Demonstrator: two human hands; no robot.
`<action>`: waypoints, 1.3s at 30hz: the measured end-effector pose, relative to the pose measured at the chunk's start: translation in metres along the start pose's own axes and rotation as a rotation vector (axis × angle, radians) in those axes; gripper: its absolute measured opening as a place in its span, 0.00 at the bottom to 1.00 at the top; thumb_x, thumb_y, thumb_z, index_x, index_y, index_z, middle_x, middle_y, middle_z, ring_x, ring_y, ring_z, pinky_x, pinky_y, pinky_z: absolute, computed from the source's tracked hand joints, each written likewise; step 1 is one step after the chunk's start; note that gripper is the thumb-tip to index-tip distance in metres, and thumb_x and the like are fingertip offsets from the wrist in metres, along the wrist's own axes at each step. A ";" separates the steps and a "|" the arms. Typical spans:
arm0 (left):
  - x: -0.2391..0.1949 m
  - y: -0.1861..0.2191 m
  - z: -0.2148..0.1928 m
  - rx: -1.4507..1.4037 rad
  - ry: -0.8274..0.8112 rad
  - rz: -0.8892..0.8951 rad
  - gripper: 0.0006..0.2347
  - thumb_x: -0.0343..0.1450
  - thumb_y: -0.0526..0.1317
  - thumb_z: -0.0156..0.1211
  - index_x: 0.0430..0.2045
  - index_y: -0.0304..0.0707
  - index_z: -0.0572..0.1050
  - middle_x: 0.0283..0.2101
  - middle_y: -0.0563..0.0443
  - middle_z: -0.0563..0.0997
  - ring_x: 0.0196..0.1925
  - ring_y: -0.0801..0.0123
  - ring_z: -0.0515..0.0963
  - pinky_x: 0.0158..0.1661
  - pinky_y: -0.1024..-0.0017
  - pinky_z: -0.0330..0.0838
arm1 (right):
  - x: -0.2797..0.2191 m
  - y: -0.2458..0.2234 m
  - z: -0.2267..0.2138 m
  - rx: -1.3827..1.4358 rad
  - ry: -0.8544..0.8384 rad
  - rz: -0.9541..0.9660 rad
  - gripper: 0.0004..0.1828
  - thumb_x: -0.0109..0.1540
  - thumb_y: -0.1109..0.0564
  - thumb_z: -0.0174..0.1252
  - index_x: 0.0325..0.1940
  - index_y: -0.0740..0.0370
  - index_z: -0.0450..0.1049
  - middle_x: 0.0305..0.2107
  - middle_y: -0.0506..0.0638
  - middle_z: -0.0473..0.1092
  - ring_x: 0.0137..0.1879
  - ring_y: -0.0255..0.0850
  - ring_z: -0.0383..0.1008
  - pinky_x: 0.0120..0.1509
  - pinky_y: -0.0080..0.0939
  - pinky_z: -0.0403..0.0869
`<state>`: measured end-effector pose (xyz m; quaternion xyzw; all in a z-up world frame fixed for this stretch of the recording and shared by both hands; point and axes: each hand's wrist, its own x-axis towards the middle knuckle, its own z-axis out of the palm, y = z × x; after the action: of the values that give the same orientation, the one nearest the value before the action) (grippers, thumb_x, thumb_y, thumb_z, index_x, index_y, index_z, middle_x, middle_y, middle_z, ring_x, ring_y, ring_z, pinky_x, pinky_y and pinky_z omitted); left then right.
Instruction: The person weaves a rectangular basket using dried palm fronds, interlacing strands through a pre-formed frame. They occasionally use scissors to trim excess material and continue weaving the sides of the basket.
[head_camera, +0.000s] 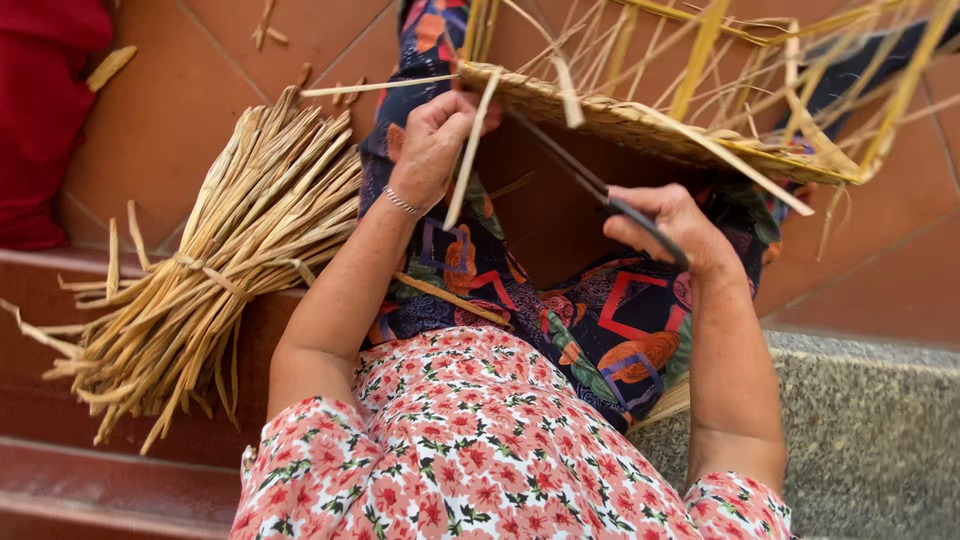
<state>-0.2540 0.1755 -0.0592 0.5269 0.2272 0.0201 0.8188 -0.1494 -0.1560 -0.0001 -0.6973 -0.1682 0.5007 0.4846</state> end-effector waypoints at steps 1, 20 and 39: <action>-0.001 0.001 0.000 0.203 -0.007 0.085 0.06 0.73 0.35 0.59 0.28 0.32 0.78 0.37 0.52 0.81 0.40 0.75 0.79 0.46 0.77 0.75 | -0.017 0.002 0.000 0.004 0.015 -0.041 0.25 0.59 0.55 0.70 0.59 0.64 0.77 0.21 0.37 0.62 0.26 0.24 0.57 0.27 0.29 0.57; -0.069 0.110 0.162 0.881 -0.471 0.724 0.06 0.69 0.29 0.67 0.35 0.33 0.76 0.35 0.45 0.81 0.32 0.65 0.83 0.34 0.73 0.77 | -0.297 0.171 0.087 -0.471 1.668 1.035 0.32 0.58 0.38 0.65 0.64 0.49 0.75 0.33 0.61 0.77 0.39 0.64 0.78 0.44 0.62 0.73; -0.074 0.052 0.176 0.389 -0.589 0.218 0.03 0.71 0.26 0.62 0.36 0.26 0.78 0.36 0.51 0.81 0.34 0.79 0.80 0.36 0.82 0.77 | -0.083 -0.016 0.113 0.610 0.779 -0.480 0.11 0.72 0.61 0.59 0.56 0.70 0.74 0.39 0.54 0.78 0.41 0.32 0.75 0.43 0.33 0.75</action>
<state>-0.2403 0.0278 0.0719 0.6768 -0.0761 -0.0888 0.7268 -0.2795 -0.1506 0.0548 -0.6010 0.0222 0.1069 0.7917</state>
